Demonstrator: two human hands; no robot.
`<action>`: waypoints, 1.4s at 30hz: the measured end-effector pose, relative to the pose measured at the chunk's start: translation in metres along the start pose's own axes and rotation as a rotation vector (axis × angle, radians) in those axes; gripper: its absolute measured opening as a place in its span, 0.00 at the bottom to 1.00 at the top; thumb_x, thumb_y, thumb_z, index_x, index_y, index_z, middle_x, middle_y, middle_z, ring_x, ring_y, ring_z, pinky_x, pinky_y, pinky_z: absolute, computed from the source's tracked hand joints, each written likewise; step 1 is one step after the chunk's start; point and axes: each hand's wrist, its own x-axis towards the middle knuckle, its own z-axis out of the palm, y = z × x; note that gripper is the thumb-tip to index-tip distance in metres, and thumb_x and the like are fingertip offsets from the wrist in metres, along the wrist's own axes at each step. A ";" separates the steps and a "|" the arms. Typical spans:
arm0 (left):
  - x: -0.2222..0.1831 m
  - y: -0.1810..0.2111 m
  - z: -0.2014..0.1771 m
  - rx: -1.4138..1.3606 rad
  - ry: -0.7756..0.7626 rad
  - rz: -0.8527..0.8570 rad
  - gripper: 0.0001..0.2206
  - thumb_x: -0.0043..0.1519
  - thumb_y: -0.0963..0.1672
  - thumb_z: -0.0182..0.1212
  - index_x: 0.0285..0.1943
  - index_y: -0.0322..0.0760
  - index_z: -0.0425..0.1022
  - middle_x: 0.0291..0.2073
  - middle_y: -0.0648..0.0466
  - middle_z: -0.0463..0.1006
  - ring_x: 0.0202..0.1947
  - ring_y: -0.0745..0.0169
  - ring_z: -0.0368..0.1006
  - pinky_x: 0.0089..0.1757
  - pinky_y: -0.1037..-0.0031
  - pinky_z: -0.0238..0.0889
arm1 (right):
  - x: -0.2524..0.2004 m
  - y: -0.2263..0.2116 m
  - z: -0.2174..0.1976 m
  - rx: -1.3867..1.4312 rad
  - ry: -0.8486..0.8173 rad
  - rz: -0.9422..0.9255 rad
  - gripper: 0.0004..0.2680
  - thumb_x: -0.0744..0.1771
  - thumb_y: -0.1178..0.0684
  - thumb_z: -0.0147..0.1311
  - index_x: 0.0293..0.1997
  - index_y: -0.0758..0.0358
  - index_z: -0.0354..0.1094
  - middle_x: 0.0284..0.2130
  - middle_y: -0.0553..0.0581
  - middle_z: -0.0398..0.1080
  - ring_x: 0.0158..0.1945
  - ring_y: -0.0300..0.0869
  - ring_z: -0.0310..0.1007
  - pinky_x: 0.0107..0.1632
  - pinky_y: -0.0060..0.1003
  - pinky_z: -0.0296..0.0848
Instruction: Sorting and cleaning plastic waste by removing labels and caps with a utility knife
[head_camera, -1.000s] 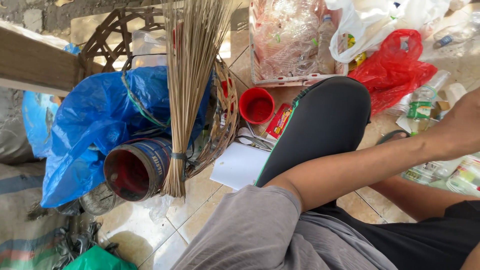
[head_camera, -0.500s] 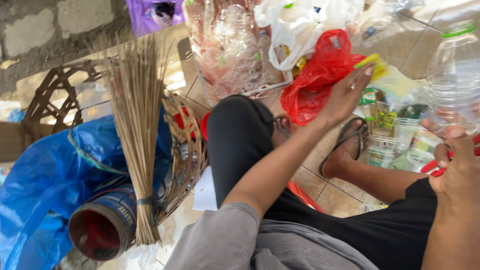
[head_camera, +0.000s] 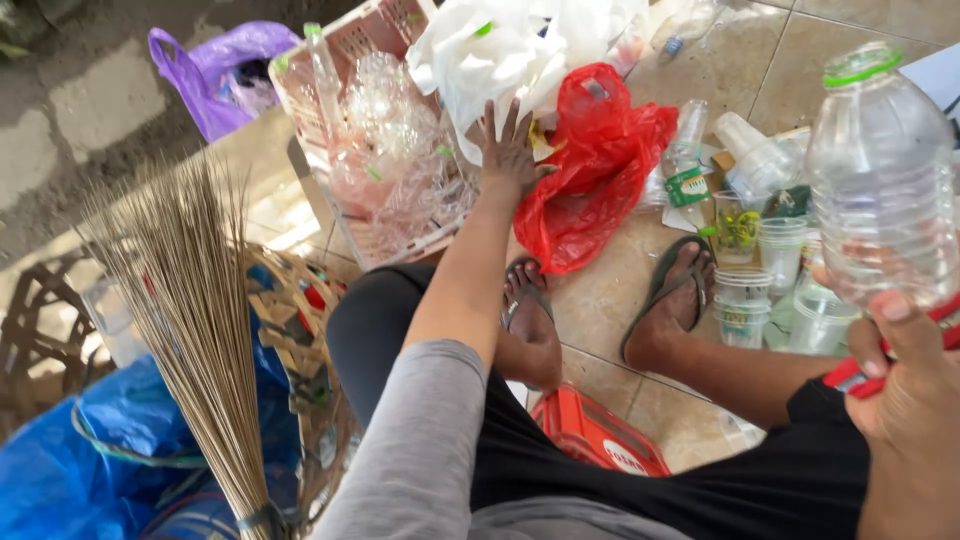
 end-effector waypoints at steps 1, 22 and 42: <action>0.002 -0.003 -0.007 0.013 0.002 0.010 0.45 0.61 0.70 0.34 0.77 0.41 0.60 0.78 0.57 0.53 0.80 0.48 0.24 0.63 0.31 0.01 | 0.003 -0.004 0.005 0.013 0.010 -0.001 0.09 0.70 0.53 0.51 0.55 0.60 0.64 0.50 0.56 0.76 0.19 0.18 0.53 0.24 0.09 0.50; -0.064 0.056 -0.018 0.026 0.276 0.312 0.18 0.52 0.52 0.63 0.49 0.49 0.83 0.81 0.50 0.45 0.80 0.42 0.29 0.70 0.36 0.18 | -0.011 -0.041 0.022 -0.039 0.018 -0.102 0.23 0.67 0.54 0.54 0.71 0.57 0.51 0.53 0.58 0.69 0.48 0.39 0.78 0.21 0.12 0.49; -0.087 0.015 -0.122 -0.901 0.663 0.046 0.23 0.51 0.39 0.65 0.59 0.43 0.76 0.72 0.47 0.64 0.56 0.45 0.78 0.43 0.63 0.72 | -0.021 -0.048 0.029 -0.057 0.067 -0.215 0.19 0.69 0.57 0.60 0.67 0.58 0.58 0.27 0.39 0.60 0.20 0.22 0.50 0.22 0.16 0.52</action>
